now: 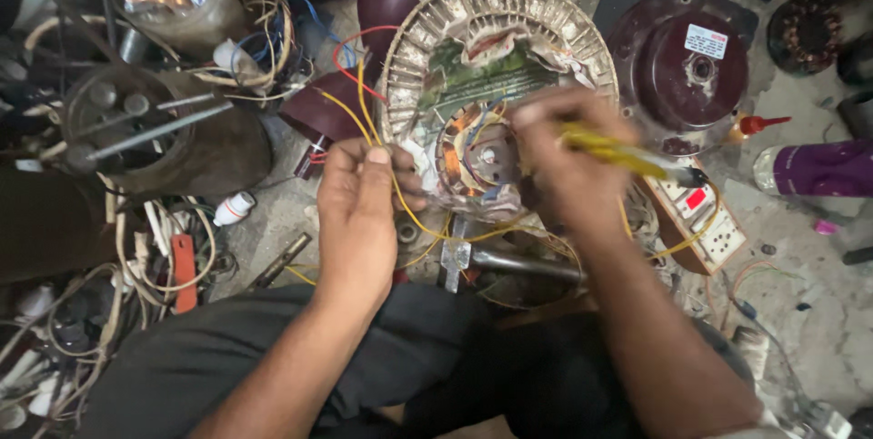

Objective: The person sits on the floor and uses a yellow screwdriver to manipulate wires on a motor stator. They repeatedly probe and adjust the copper windings and yellow wires within the stator slots.

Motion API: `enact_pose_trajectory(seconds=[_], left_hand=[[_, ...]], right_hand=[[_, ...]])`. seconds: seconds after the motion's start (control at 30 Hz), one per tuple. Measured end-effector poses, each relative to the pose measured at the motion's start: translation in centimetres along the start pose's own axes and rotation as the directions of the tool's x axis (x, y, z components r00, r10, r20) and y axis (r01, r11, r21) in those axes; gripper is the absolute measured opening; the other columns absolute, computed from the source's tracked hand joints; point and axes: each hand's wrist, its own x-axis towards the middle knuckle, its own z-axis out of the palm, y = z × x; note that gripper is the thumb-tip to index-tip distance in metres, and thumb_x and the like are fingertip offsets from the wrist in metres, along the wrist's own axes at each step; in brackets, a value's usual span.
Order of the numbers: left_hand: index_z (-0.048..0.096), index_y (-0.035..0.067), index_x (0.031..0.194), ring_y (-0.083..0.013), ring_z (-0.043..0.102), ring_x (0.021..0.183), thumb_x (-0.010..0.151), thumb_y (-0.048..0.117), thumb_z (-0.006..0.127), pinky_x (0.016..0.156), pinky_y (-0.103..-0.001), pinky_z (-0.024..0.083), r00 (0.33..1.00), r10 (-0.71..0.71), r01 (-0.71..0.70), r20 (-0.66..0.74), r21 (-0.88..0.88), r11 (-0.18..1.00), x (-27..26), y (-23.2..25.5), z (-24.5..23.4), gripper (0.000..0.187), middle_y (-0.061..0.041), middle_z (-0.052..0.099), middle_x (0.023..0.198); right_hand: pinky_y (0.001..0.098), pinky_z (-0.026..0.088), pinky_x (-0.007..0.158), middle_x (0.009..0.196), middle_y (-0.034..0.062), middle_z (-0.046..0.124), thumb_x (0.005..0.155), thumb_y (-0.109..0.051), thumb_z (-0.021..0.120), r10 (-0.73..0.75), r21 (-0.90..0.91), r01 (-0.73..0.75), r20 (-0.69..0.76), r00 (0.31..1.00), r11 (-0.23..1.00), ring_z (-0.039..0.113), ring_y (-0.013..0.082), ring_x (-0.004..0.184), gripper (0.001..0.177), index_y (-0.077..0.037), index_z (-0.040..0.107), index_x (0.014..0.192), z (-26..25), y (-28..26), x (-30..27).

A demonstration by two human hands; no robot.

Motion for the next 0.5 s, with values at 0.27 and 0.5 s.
enact_pose_trajectory(seconds=[0.27, 0.5], left_hand=[[0.058, 0.001, 0.105, -0.0115, 0.053, 0.109, 0.109, 0.009, 0.059, 0.102, -0.025, 0.043, 0.912, 0.35, -0.399, 0.213, 0.269, 0.877, -2.3, 1.3, 0.3, 0.009, -0.004, 0.057, 0.117], [0.058, 0.003, 0.101, -0.0113, 0.053, 0.107, 0.107, 0.01, 0.058, 0.1, -0.025, 0.044, 0.934, 0.282, -0.33, 0.219, 0.227, 0.916, -3.2, 1.1, 0.6, 0.009, -0.003, 0.057, 0.113]], right_hand=[[0.0327, 0.057, 0.085, 0.11, 0.0102, 0.073, 0.104, -0.021, 0.062, -0.097, -0.047, 0.105, 0.148, 0.984, 0.993, 0.072, 0.0214, 0.096, 0.017, -0.008, 0.068, 0.113, -1.1, -8.4, -4.5], [0.0364, 0.058, 0.087, 0.111, 0.0129, 0.074, 0.101, -0.01, 0.068, -0.023, -0.109, 0.058, 0.294, 0.956, 0.992, 0.074, 0.0277, 0.102, 0.023, -0.006, 0.067, 0.123, 2.0, -9.3, -5.0]])
